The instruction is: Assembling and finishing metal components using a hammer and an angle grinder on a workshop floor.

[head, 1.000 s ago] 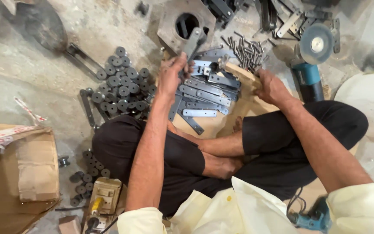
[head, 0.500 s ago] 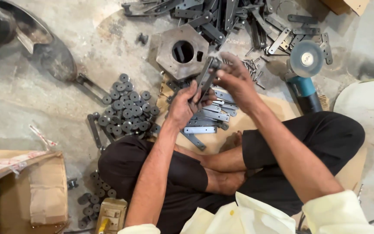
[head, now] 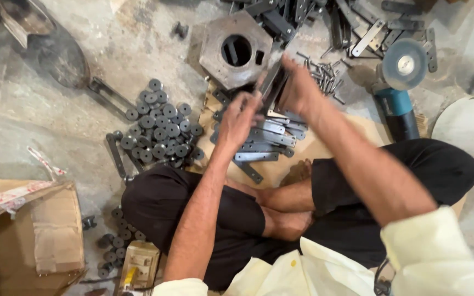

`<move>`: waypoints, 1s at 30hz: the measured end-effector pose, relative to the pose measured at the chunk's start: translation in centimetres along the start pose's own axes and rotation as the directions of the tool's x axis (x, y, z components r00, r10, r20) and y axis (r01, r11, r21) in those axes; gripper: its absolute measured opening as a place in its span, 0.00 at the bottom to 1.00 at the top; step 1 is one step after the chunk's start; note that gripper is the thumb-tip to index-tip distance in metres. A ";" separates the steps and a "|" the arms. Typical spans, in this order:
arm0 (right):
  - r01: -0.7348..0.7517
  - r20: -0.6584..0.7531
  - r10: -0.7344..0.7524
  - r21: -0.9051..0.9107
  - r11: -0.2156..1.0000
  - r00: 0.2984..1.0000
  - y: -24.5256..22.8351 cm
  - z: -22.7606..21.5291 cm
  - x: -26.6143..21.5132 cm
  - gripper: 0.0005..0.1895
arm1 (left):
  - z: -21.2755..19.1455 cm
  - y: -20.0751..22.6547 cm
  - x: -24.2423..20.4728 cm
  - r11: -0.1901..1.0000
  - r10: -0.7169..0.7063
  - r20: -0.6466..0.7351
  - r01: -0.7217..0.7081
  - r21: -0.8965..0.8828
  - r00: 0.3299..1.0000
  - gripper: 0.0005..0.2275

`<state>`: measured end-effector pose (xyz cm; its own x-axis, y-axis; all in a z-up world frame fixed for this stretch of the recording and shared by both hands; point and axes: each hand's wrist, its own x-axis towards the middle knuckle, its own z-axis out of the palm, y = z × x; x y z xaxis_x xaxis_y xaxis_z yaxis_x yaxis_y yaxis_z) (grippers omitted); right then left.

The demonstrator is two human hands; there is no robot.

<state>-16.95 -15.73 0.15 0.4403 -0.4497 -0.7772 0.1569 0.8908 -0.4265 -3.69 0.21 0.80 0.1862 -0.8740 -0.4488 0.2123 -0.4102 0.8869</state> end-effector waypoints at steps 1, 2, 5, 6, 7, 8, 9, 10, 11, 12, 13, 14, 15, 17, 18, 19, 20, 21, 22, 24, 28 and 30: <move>0.073 0.018 -0.074 0.047 0.996 0.997 -1.9 -0.6 2.0 0.25 | -0.4 0.4 0.0 0.999 0.027 -0.079 -0.026 0.018 0.996 0.18; 0.149 0.031 -0.152 0.097 0.984 0.988 -3.8 -1.3 4.0 0.23 | -0.8 0.8 0.0 0.998 0.059 -0.153 -0.053 0.041 0.987 0.18; 0.275 -0.005 -0.276 0.086 0.958 0.961 -7.4 1.0 1.5 0.18 | -1.8 1.0 0.4 0.981 0.137 -0.272 -0.168 -0.095 0.953 0.19; 0.273 -0.012 -0.273 0.085 0.958 0.962 -7.5 1.1 0.5 0.18 | -1.9 1.1 0.5 0.982 0.130 -0.269 -0.162 -0.098 0.954 0.19; 0.387 0.021 -0.389 -0.157 0.909 0.921 -7.6 1.2 -0.5 0.15 | -1.9 1.2 0.6 0.963 0.173 -0.290 -0.224 -0.152 0.941 0.18; 0.480 0.081 -0.489 -0.386 0.788 0.868 -7.8 1.2 -1.6 0.12 | -1.9 1.3 0.8 0.936 0.215 -0.312 -0.286 -0.206 0.925 0.17; 0.477 0.073 -0.490 -0.389 0.788 0.869 -7.4 0.9 -2.7 0.12 | -1.9 1.5 0.6 0.936 0.210 -0.306 -0.281 -0.211 0.929 0.17; 0.540 0.163 -0.565 -0.588 0.602 0.809 -7.3 0.9 -3.6 0.10 | -1.8 1.8 0.5 0.935 0.235 -0.299 -0.300 -0.192 0.925 0.15; 0.567 0.271 -0.608 -0.737 0.367 0.746 -7.1 0.9 -4.6 0.09 | -1.8 2.1 0.5 0.932 0.261 -0.292 -0.319 -0.173 0.920 0.14; 0.568 0.276 -0.604 -0.738 0.365 0.747 -4.9 -1.4 -4.5 0.09 | -1.8 2.1 0.3 0.931 0.260 -0.298 -0.320 -0.174 0.918 0.14; 0.534 0.440 -0.549 -0.845 0.013 0.711 -2.8 -3.7 -4.4 0.10 | -1.8 2.2 0.1 0.942 0.269 -0.283 -0.313 -0.124 0.921 0.13; 0.466 0.581 -0.437 -0.813 -0.348 0.687 -0.7 -5.8 -4.0 0.12 | -1.9 2.4 0.0 0.949 0.280 -0.270 -0.309 -0.069 0.921 0.13; 0.475 0.589 -0.434 -0.807 -0.351 0.682 0.6 -5.7 -5.1 0.12 | -2.0 2.6 -0.1 0.947 0.285 -0.279 -0.314 -0.064 0.917 0.13; 0.245 0.526 -0.371 -0.771 -0.588 0.765 3.6 -6.1 -7.7 0.19 | -1.8 2.7 -0.5 0.966 0.227 -0.257 -0.250 -0.061 0.939 0.11; 0.246 0.528 -0.373 -0.771 -0.587 0.763 4.2 -6.9 -7.5 0.19 | -1.8 2.5 -0.6 0.966 0.230 -0.257 -0.253 -0.059 0.939 0.11; 0.262 0.549 -0.398 -0.771 -0.581 0.735 4.8 -7.6 -7.3 0.20 | -1.8 2.4 -0.8 0.972 0.234 -0.255 -0.226 0.063 0.938 0.12; 0.276 0.570 -0.425 -0.770 -0.575 0.703 5.2 -8.3 -7.0 0.22 | -1.8 2.4 -0.8 0.962 0.242 -0.253 -0.198 0.185 0.937 0.12; 0.276 0.572 -0.429 -0.769 -0.576 0.699 5.3 -8.4 -6.7 0.22 | -1.8 2.5 -0.9 0.961 0.247 -0.251 -0.204 0.188 0.936 0.12; 0.246 0.549 -0.437 -0.779 -0.577 0.713 5.5 -8.6 -6.7 0.21 | -1.7 2.5 -1.1 0.919 0.321 -0.258 -0.233 0.319 0.911 0.11; 0.210 0.521 -0.451 -0.790 -0.576 0.725 5.5 -8.5 -6.9 0.21 | -1.6 2.3 -1.3 0.858 0.395 -0.248 -0.258 0.445 0.885 0.10; 0.259 0.531 -0.406 -0.789 -0.558 0.744 4.5 -6.6 -8.0 0.17 | -1.7 2.3 -1.5 0.828 0.319 -0.175 -0.184 0.529 0.932 0.10; 0.298 0.527 -0.399 -0.809 -0.507 0.750 3.8 -5.5 -8.6 0.16 | -1.6 2.5 -1.8 0.831 0.291 -0.135 -0.181 0.526 0.947 0.09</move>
<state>-25.02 -8.83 2.68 0.7334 -0.6585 -0.1689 -0.6634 -0.6391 -0.3892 -1.97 1.18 3.67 0.3673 -0.9122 -0.1818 -0.3617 -0.3201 0.8756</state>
